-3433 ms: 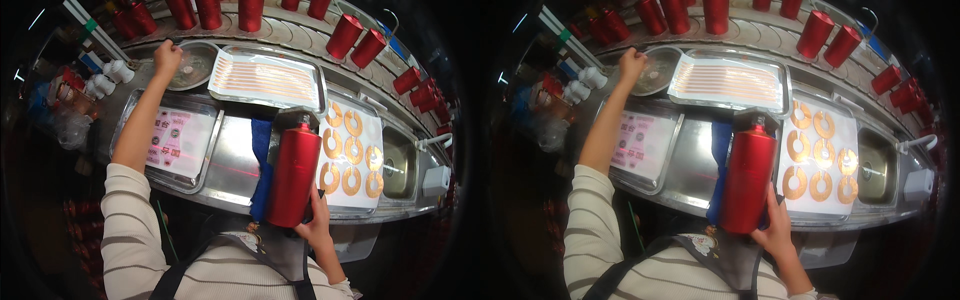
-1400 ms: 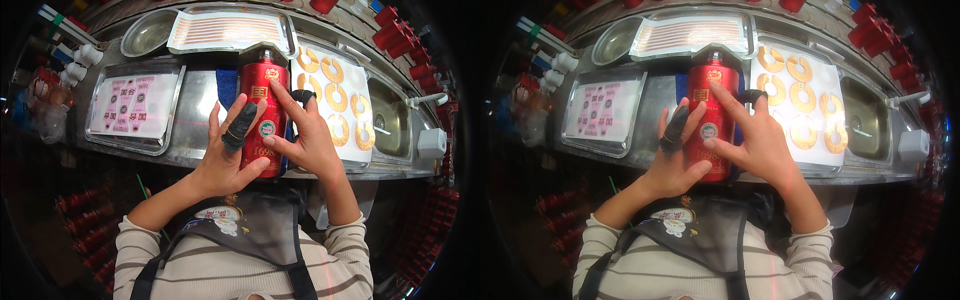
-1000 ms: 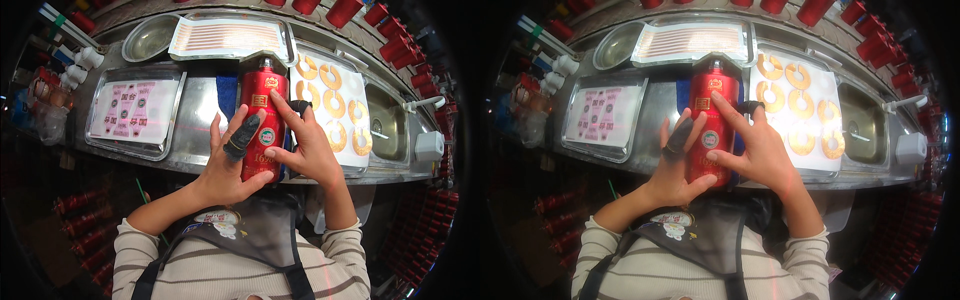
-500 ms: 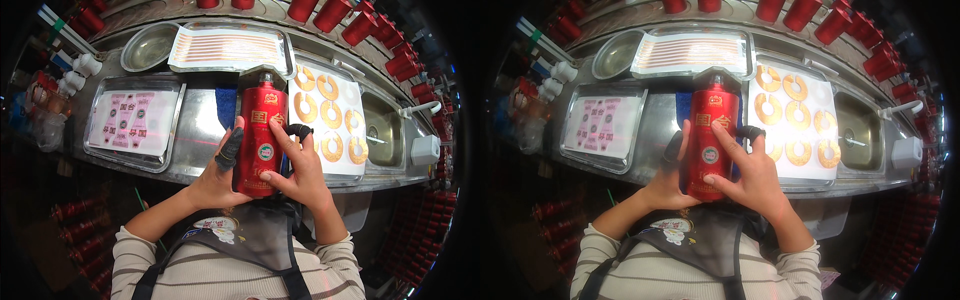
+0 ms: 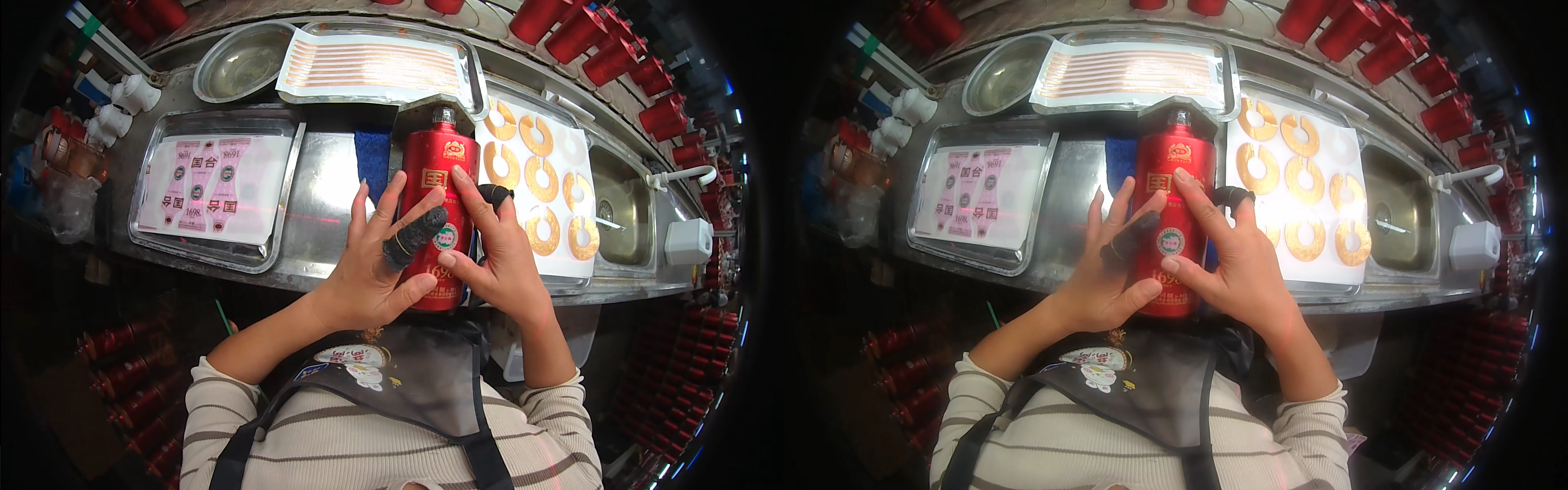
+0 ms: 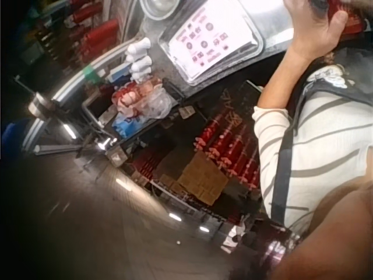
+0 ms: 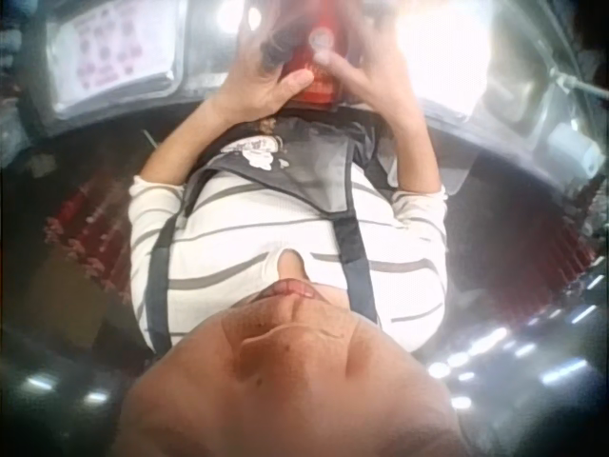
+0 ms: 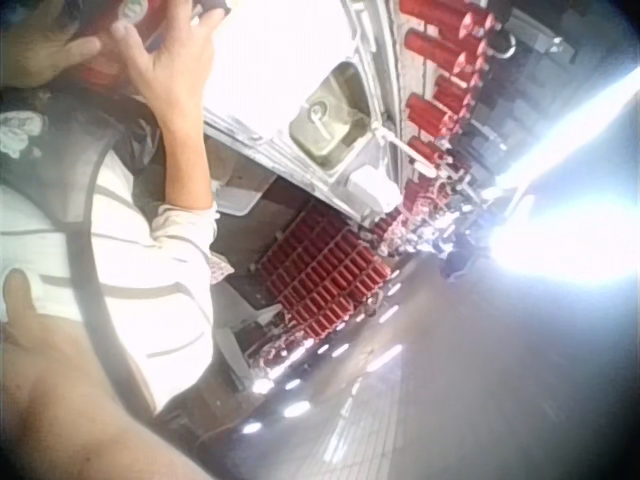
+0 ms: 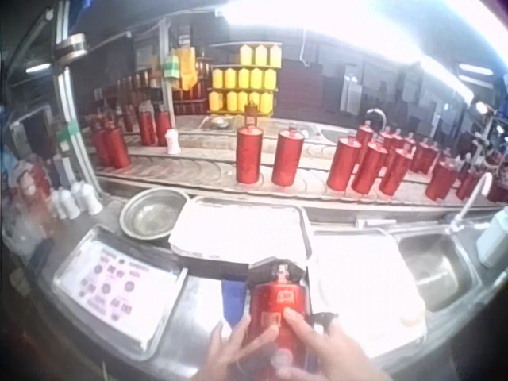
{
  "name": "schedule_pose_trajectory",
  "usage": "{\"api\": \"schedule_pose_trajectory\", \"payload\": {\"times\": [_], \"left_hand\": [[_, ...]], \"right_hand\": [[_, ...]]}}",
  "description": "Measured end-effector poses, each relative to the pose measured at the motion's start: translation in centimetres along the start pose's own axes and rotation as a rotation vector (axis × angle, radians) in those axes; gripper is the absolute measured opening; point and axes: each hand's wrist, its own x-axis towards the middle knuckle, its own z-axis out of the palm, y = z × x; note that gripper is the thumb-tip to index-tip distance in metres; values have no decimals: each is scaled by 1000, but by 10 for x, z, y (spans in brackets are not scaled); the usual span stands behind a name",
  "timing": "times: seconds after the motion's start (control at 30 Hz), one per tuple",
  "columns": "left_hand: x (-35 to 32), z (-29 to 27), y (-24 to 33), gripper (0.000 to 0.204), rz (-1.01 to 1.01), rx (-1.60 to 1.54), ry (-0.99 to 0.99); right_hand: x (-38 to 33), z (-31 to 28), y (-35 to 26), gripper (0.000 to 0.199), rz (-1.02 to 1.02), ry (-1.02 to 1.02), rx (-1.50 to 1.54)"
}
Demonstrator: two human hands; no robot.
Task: The person picks up a red cylindrical container, places a circular gold seal on the top, and then applies a rectangular paper label to the side. They smooth the label with their fingers and rotate the container to check alignment before placing it back on the counter.
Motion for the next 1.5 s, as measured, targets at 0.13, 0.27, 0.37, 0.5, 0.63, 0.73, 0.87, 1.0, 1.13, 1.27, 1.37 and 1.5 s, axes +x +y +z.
{"api": "schedule_pose_trajectory", "payload": {"times": [0.13, 0.27, 0.37, 0.5, 0.63, 0.73, 0.87, 1.0, 1.13, 1.27, 1.37, 1.5], "left_hand": [[-5, 5, 5, 73, -13, -11, 23], [-3, 1, 8, 76, -26, -25, 49], [-4, 1, 7, 82, 6, -14, 53], [-3, 4, 4, 89, -9, -21, 68], [-1, 4, 3, 89, 6, -26, 71], [-2, 2, 3, 87, -8, -34, 44], [-3, 2, -4, 79, 48, -116, 105], [-10, 0, -9, 77, -2, -217, 48], [-10, 2, -11, 79, 45, -252, 69], [-6, -1, -14, 81, 81, -188, 35], [-7, -1, -14, 81, 44, -218, 23], [-7, -3, -9, 82, 11, -234, 15]], "right_hand": [[-3, -3, -4, 88, 31, -35, -19], [-1, -4, -1, 90, 19, -3, 4], [3, -2, 2, 91, -54, 45, -12], [4, -3, -3, 91, 48, -18, -20], [4, -3, -1, 90, 39, -5, 3], [4, -4, -1, 91, 65, -40, 30], [3, -10, -1, 95, 80, -42, 73], [-15, -13, 3, 91, 94, -71, 64], [-25, -11, 12, 93, 59, -114, 125], [-29, -4, 18, 102, 69, -126, 154], [-28, -4, 16, 104, 85, -138, 160], [-26, -5, 19, 101, 51, -122, 194]]}}
